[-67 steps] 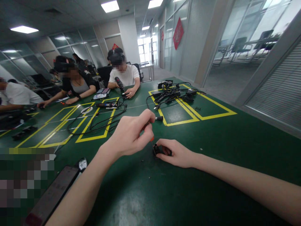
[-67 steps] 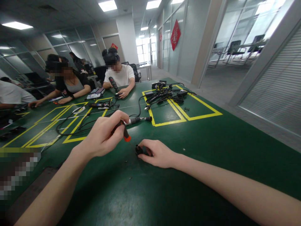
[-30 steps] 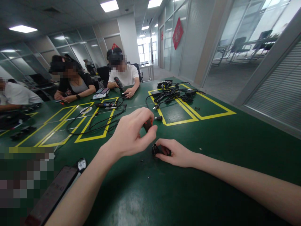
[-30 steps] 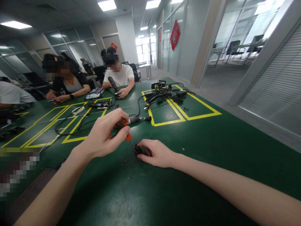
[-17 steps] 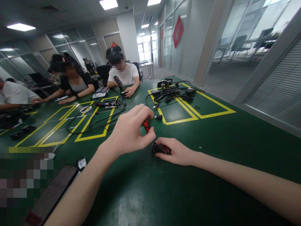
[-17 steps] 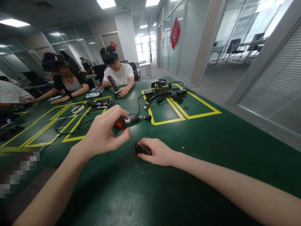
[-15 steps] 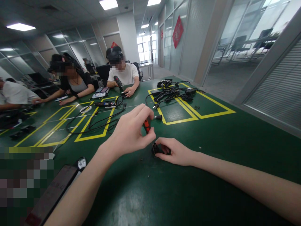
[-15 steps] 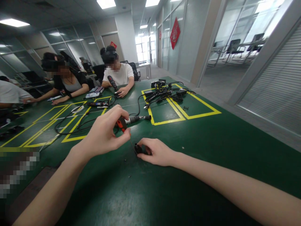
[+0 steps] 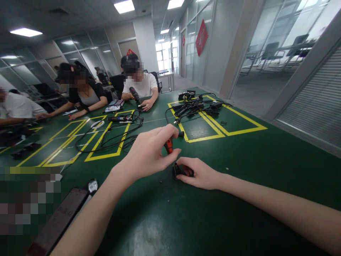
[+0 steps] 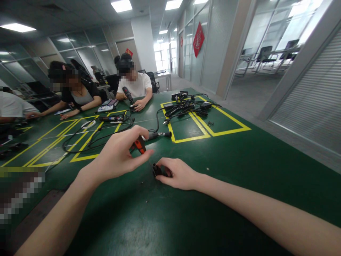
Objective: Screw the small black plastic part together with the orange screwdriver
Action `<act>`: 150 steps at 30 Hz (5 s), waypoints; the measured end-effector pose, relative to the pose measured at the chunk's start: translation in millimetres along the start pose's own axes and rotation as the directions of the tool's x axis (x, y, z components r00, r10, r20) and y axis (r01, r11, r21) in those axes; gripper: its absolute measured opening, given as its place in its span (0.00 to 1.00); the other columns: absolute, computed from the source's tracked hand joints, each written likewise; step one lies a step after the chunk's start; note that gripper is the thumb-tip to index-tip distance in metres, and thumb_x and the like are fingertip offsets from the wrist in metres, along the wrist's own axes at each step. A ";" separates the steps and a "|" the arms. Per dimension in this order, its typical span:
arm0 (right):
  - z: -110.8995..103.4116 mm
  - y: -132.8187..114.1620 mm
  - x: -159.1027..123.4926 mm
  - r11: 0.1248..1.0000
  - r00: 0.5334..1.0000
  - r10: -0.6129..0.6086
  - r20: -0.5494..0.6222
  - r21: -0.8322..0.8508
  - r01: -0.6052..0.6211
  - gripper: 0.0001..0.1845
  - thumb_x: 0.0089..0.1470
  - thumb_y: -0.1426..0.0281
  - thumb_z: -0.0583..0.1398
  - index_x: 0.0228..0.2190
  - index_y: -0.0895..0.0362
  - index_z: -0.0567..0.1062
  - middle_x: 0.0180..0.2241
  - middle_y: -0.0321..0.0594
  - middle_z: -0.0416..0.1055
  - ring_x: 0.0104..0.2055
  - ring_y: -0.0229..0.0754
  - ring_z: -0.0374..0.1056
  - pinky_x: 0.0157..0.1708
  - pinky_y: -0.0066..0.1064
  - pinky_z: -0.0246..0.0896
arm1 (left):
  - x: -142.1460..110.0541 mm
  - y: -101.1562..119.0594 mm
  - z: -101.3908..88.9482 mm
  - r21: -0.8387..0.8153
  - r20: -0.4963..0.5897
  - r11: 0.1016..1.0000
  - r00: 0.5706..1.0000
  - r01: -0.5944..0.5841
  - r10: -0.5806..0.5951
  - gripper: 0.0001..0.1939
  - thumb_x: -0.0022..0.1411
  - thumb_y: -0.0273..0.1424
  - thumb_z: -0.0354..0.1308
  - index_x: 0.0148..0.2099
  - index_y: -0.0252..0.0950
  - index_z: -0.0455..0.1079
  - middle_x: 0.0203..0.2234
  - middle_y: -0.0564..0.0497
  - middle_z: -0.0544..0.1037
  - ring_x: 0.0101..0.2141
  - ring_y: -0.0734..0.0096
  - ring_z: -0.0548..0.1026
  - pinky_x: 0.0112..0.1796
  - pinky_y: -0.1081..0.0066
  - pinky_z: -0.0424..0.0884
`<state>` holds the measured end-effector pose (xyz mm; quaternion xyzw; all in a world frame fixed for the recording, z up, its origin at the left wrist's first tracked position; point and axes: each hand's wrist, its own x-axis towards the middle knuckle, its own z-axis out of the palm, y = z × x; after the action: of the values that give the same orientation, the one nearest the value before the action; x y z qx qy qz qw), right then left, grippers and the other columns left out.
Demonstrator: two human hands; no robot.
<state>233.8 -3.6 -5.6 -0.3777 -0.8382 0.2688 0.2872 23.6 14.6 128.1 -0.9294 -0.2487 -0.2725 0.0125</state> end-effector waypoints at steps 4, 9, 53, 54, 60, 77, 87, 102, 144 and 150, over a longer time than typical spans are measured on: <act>0.5 0.9 0.4 1.000 1.000 0.010 0.006 0.010 -0.010 0.10 0.58 0.67 0.64 0.41 0.57 0.72 0.27 0.32 0.67 0.26 0.38 0.64 0.28 0.29 0.56 | -0.2 1.1 -0.3 0.025 0.006 1.000 1.000 -0.007 0.006 0.12 0.64 0.32 0.63 0.43 0.39 0.62 0.28 0.58 0.71 0.25 0.75 0.68 0.27 0.75 0.60; 0.9 2.5 0.2 1.000 1.000 -0.023 -0.004 0.006 0.023 0.09 0.59 0.67 0.63 0.39 0.57 0.72 0.27 0.32 0.68 0.25 0.37 0.62 0.28 0.29 0.56 | 0.8 2.5 -2.9 0.070 -0.011 0.997 1.000 -0.014 0.015 0.08 0.59 0.26 0.57 0.39 0.38 0.61 0.32 0.54 0.72 0.31 0.70 0.71 0.30 0.73 0.62; 4.5 5.9 -4.4 0.998 1.000 0.014 -0.022 0.061 -0.013 0.08 0.57 0.67 0.63 0.38 0.56 0.71 0.26 0.31 0.66 0.25 0.36 0.59 0.26 0.28 0.54 | 0.5 21.0 -13.5 -0.229 0.115 0.961 0.985 0.156 -0.132 0.10 0.71 0.33 0.47 0.38 0.37 0.66 0.35 0.51 0.73 0.33 0.69 0.72 0.34 0.69 0.66; 3.6 4.7 -4.3 0.998 1.000 0.022 -0.015 0.057 -0.022 0.08 0.58 0.67 0.63 0.38 0.56 0.71 0.27 0.31 0.66 0.25 0.36 0.60 0.26 0.28 0.54 | 1.1 21.8 -14.7 -0.277 0.116 0.945 0.982 0.176 -0.149 0.12 0.72 0.31 0.44 0.38 0.37 0.67 0.37 0.49 0.73 0.35 0.68 0.72 0.36 0.68 0.67; -0.6 -1.0 -3.3 0.997 0.999 0.046 0.006 0.061 -0.046 0.07 0.58 0.67 0.63 0.37 0.55 0.71 0.27 0.31 0.66 0.25 0.37 0.61 0.26 0.28 0.55 | 4.3 18.0 -19.6 -0.697 0.328 0.575 0.904 0.428 -0.275 0.14 0.73 0.38 0.51 0.45 0.35 0.74 0.39 0.48 0.79 0.26 0.76 0.69 0.28 0.72 0.66; 0.0 1.4 -3.2 0.998 0.999 0.047 0.011 0.049 -0.048 0.09 0.58 0.66 0.64 0.40 0.56 0.72 0.26 0.31 0.65 0.25 0.37 0.62 0.26 0.28 0.56 | 6.8 0.2 -13.4 -0.831 0.473 0.113 0.799 0.544 -0.371 0.15 0.58 0.36 0.68 0.47 0.38 0.79 0.31 0.52 0.76 0.21 0.83 0.61 0.21 0.77 0.51; 1.0 2.2 -1.2 0.998 0.999 0.035 0.003 0.051 -0.035 0.10 0.58 0.64 0.64 0.39 0.56 0.72 0.27 0.32 0.67 0.25 0.37 0.62 0.26 0.28 0.56 | 8.2 -3.5 -12.2 -0.828 0.528 0.016 0.790 0.560 -0.312 0.14 0.60 0.41 0.65 0.40 0.35 0.73 0.39 0.43 0.82 0.21 0.77 0.72 0.21 0.75 0.63; 1.0 4.2 -2.4 0.998 1.000 0.026 0.000 0.058 -0.026 0.11 0.59 0.65 0.63 0.41 0.57 0.72 0.28 0.32 0.66 0.25 0.37 0.62 0.27 0.28 0.56 | 7.0 -4.7 -13.2 -0.840 0.493 0.075 0.813 0.537 -0.309 0.15 0.62 0.41 0.66 0.42 0.34 0.76 0.42 0.42 0.82 0.25 0.74 0.76 0.23 0.74 0.67; -1.2 3.2 -3.1 0.999 1.000 0.003 0.004 0.035 -0.003 0.11 0.61 0.64 0.62 0.41 0.57 0.72 0.27 0.32 0.65 0.25 0.37 0.62 0.27 0.28 0.56 | 7.4 -3.7 -11.8 -0.858 0.459 0.063 0.817 0.509 -0.348 0.15 0.63 0.40 0.66 0.42 0.32 0.78 0.27 0.55 0.71 0.21 0.84 0.66 0.19 0.81 0.55; -0.4 4.0 -2.3 0.999 1.000 0.006 -0.006 0.051 -0.006 0.10 0.60 0.64 0.62 0.40 0.57 0.72 0.27 0.32 0.65 0.25 0.36 0.61 0.26 0.28 0.56 | 8.8 -5.0 -9.9 -0.862 0.461 0.076 0.836 0.502 -0.298 0.14 0.66 0.39 0.62 0.43 0.31 0.76 0.34 0.49 0.79 0.22 0.78 0.74 0.21 0.78 0.65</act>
<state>237.2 -3.1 -8.6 -0.3736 -0.8291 0.2899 0.2983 22.7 21.4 140.5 -0.6392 -0.2678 -0.2806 -0.6641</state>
